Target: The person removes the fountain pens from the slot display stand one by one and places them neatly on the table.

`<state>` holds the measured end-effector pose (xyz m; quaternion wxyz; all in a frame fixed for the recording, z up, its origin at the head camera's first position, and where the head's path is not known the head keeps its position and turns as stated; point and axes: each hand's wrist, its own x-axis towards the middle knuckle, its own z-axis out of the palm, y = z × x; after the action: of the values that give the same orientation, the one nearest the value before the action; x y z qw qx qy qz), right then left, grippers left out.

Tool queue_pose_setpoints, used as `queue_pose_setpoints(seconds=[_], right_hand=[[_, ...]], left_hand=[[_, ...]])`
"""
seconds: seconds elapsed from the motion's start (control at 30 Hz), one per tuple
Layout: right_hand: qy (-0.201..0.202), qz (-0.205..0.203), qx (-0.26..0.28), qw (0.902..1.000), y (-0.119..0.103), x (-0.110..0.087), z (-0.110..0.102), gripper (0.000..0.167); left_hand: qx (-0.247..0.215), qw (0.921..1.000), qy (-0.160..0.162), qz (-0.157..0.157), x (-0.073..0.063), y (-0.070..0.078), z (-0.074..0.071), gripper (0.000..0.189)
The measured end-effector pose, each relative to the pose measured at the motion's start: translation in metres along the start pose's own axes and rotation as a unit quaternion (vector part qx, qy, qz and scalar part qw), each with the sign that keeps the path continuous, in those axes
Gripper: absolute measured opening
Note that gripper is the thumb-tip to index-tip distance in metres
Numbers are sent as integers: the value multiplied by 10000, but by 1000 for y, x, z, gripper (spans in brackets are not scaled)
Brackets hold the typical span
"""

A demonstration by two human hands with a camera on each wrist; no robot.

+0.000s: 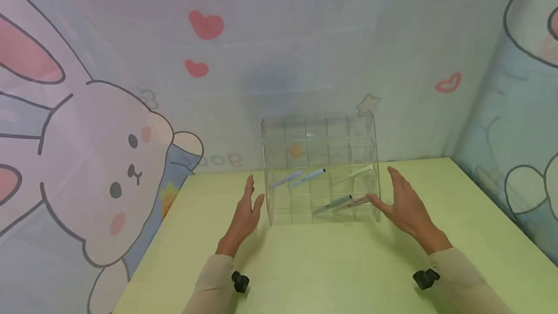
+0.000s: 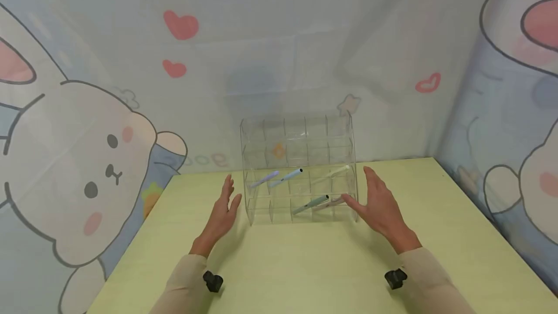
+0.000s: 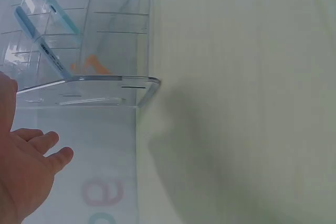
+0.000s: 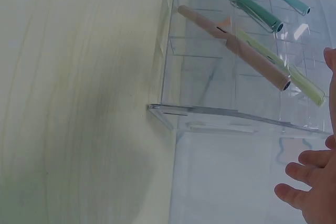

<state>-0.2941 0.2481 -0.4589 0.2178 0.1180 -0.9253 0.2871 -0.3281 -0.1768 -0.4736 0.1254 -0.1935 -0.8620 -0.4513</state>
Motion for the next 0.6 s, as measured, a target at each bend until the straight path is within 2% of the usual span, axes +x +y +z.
queue_pose_setpoints(seconds=[0.23, 0.43, 0.6], right_hand=[[197, -136, -19, 9997, -2, 0, 0, 94], [256, -177, 189, 9993, -8, 5, -2, 94], [295, -59, 481, 9984, -13, 9, 2, 94]], left_hand=[[155, 9983, 233, 502, 14, 7, 1, 55], [52, 9985, 333, 442, 21, 7, 9, 45], [-59, 9978, 528, 395, 24, 4, 23, 35]])
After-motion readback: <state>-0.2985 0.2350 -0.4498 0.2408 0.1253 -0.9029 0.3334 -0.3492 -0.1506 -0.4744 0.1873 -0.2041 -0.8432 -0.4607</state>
